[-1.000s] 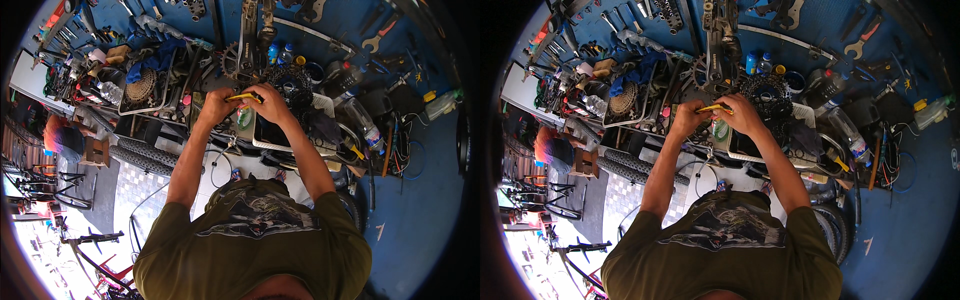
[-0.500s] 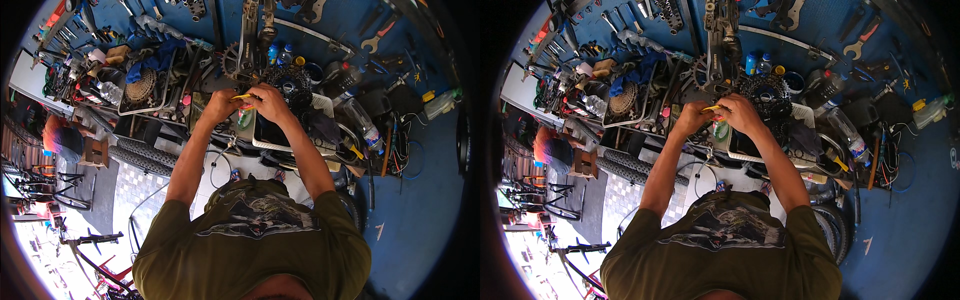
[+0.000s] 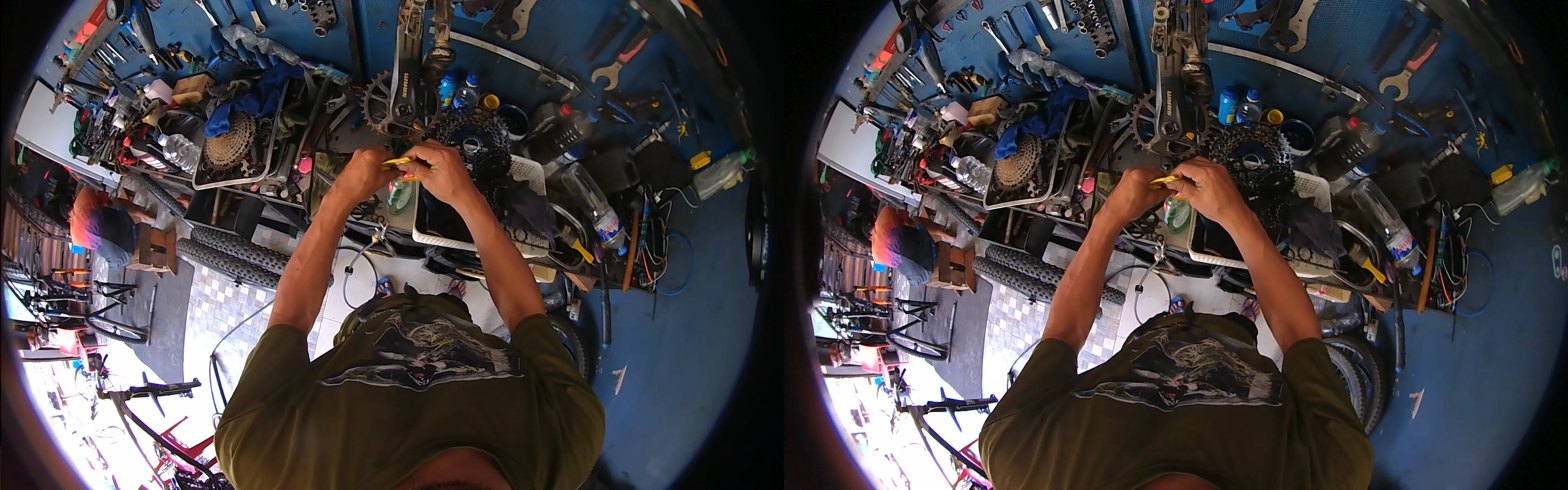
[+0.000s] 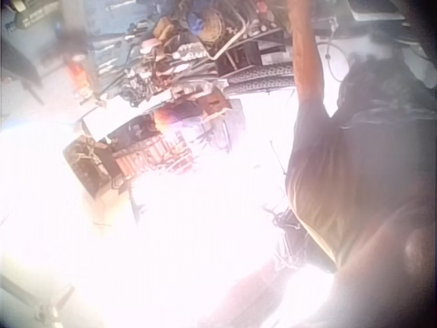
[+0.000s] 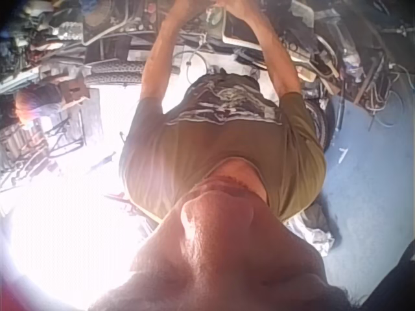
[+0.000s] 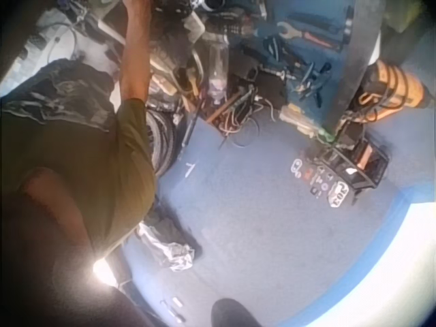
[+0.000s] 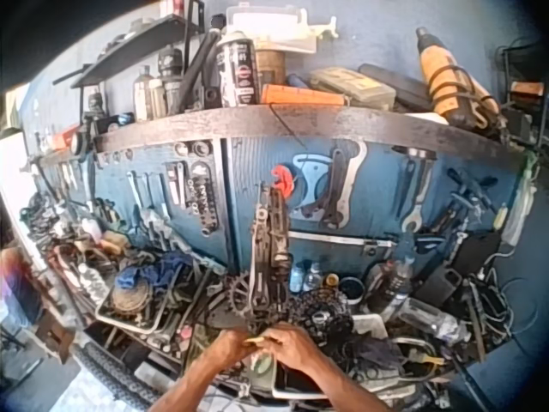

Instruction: The person adjusts the rear derailleur and cable tension on a bicycle mounted on a repair stand using a small tool. They then walk to a workbench, open a small packet, and handle a bottle before returning to the bike.

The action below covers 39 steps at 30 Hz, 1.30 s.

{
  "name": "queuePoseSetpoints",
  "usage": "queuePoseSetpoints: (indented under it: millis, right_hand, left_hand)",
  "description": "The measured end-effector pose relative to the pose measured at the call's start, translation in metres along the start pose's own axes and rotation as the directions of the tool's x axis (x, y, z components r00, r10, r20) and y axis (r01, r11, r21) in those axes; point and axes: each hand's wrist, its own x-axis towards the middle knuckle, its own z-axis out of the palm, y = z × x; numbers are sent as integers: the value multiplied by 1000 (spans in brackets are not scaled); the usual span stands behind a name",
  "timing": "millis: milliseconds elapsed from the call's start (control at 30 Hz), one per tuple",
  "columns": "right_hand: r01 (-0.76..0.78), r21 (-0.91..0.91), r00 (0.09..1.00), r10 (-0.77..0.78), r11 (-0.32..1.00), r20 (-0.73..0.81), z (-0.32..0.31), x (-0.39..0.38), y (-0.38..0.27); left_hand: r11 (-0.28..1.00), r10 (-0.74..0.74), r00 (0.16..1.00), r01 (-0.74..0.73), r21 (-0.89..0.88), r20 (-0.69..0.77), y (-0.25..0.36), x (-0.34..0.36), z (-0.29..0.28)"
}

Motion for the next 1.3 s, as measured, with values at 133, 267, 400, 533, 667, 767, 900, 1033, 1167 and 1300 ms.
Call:
queuePoseSetpoints:
  millis: [133,267,400,533,667,767,900,1033,1167,1300]
  right_hand:
    - [-55,143,998,58,988,-17,3,-1,4]
    - [-79,108,996,84,991,-41,-2,1,7]
    - [-351,14,919,341,936,199,-2,-12,24]
    - [-262,37,959,256,964,124,11,-15,35]
    - [-237,35,970,235,971,69,18,-13,36]
    - [-269,45,962,265,962,68,18,-11,33]
    - [-284,38,956,280,958,84,17,-10,31]
    - [-255,57,958,245,965,148,17,-7,32]
    - [-228,-34,958,231,973,168,15,-4,30]
    - [-195,-63,969,202,979,141,16,-4,23]
  left_hand:
    - [1000,-1,1000,1,2,-12,-6,1,3]
    - [994,-87,996,86,-61,-24,-6,-3,4]
    - [986,-154,988,152,-73,-19,-4,-7,5]
    - [974,-110,991,93,-209,-71,-14,-10,13]
    - [968,-114,991,94,-233,-71,-19,-11,14]
    - [964,-110,992,90,-251,-67,-15,-11,13]
    - [976,-98,993,84,-202,-60,-6,-11,8]
    - [975,-94,993,79,-207,-65,-10,-11,10]
    - [967,-117,991,98,-234,-68,-12,-11,13]
    - [963,-157,987,142,-231,-46,-12,-12,13]
